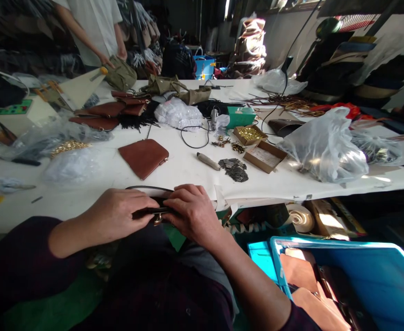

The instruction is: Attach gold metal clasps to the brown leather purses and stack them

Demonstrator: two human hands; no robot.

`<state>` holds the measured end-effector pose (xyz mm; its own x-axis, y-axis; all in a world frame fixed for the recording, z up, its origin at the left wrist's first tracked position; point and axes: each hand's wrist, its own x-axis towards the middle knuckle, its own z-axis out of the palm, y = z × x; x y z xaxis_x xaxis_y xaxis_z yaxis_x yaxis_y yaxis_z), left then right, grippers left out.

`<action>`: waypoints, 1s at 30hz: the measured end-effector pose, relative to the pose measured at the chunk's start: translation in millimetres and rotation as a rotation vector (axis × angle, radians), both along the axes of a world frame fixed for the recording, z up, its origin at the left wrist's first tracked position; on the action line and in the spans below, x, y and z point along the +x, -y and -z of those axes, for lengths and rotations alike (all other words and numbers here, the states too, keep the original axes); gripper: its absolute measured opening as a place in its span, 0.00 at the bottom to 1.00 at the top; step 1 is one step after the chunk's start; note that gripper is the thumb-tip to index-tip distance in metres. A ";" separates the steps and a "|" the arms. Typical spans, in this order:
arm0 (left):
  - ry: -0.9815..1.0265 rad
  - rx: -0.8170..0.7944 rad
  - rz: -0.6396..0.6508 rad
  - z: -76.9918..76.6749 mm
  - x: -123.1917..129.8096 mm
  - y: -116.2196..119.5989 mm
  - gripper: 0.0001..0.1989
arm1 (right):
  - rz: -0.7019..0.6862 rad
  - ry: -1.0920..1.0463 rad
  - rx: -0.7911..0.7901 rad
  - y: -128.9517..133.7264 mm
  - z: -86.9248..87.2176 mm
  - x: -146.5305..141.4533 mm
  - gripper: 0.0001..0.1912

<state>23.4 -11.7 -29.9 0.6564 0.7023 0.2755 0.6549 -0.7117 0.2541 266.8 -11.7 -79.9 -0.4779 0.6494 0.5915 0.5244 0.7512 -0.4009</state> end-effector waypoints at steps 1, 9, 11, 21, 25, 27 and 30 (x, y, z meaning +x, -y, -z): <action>-0.012 0.059 0.021 0.2 -0.7 0.8 0.09 | -0.033 0.034 0.000 -1.2 -2.0 -0.8 0.11; -0.016 0.200 -0.008 6.6 -8.5 6.0 0.05 | 0.031 -0.058 0.143 4.9 7.3 -9.7 0.07; 0.006 0.191 0.016 5.6 -8.9 6.5 0.05 | 0.016 -0.078 0.139 7.3 6.7 -10.1 0.08; 0.093 0.209 0.138 3.0 -10.4 5.4 0.05 | 0.021 -0.077 0.071 12.6 3.7 -14.1 0.07; 0.099 0.233 0.140 2.4 -12.2 5.2 0.04 | 0.029 -0.080 0.102 13.6 3.4 -14.7 0.08; 0.106 0.250 0.108 1.5 -13.6 5.1 0.02 | 0.040 -0.093 0.138 14.6 3.0 -14.9 0.08; 0.111 0.256 0.055 1.0 -14.8 4.6 0.02 | 0.054 -0.110 0.163 15.3 3.8 -14.9 0.08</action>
<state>8.5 -16.3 -30.9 0.6477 0.5646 0.5116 0.5914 -0.7959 0.1297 251.9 -26.9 -83.7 -0.3718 0.5638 0.7375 0.5256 0.7827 -0.3333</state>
